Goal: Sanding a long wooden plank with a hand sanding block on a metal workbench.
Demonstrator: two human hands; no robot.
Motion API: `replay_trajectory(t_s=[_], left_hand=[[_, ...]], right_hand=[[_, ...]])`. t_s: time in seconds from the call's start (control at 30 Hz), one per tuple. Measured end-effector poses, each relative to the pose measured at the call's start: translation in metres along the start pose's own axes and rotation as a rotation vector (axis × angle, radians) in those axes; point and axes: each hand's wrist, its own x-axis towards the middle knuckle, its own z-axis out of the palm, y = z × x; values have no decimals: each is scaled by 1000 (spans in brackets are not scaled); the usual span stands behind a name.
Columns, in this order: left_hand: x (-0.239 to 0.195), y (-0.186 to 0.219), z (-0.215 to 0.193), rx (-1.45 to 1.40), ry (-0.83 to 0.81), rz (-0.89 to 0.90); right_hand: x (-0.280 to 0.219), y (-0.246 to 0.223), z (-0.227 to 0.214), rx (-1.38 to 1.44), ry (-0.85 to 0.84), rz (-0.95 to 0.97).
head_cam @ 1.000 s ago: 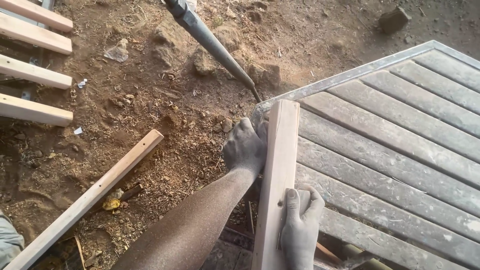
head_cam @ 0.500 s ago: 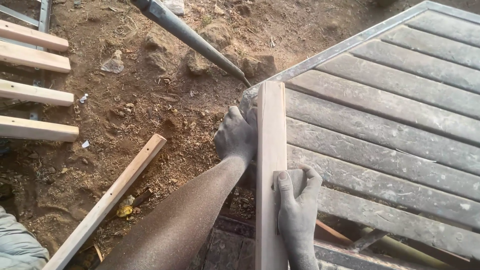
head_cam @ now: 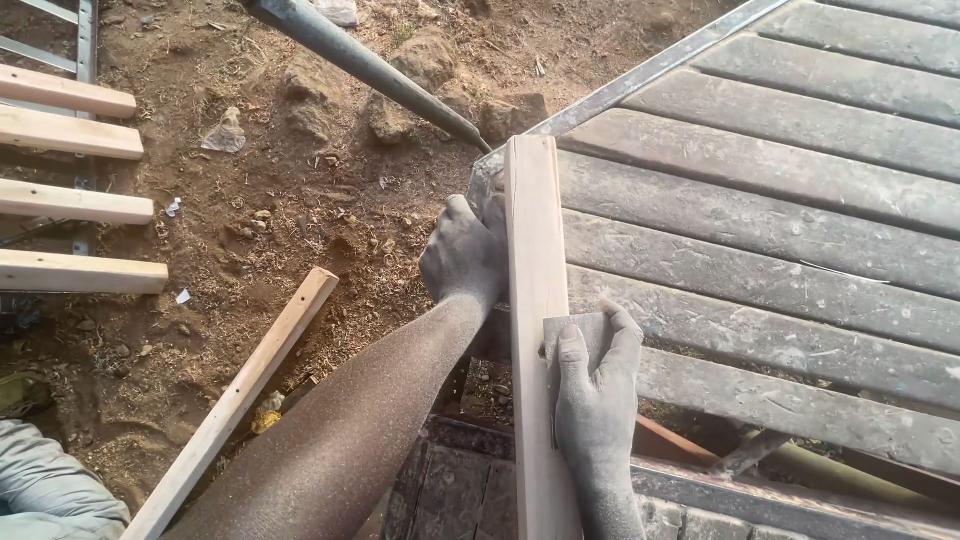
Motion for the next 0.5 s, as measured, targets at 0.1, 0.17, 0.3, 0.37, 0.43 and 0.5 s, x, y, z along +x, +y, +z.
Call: replay_trajectory(t_s=[0.1, 0.17, 0.3, 0.37, 0.43, 0.5], left_hand=[[0, 0, -1, 7, 9, 17], [0, -1, 0, 1, 22, 25], [-3, 4, -7, 4, 12, 15], [-5, 5, -9, -20, 11, 7], [-6, 4, -5, -29, 7, 9], [-4, 5, -5, -40, 21, 9]], right_hand=[[0, 2, -1, 34, -29, -55], [-1, -5, -2, 25, -61, 24], [3, 13, -3, 155, -129, 12], [-5, 10, -11, 129, -189, 119], [-14, 15, -15, 42, -159, 107], [-7, 0, -16, -37, -139, 80]])
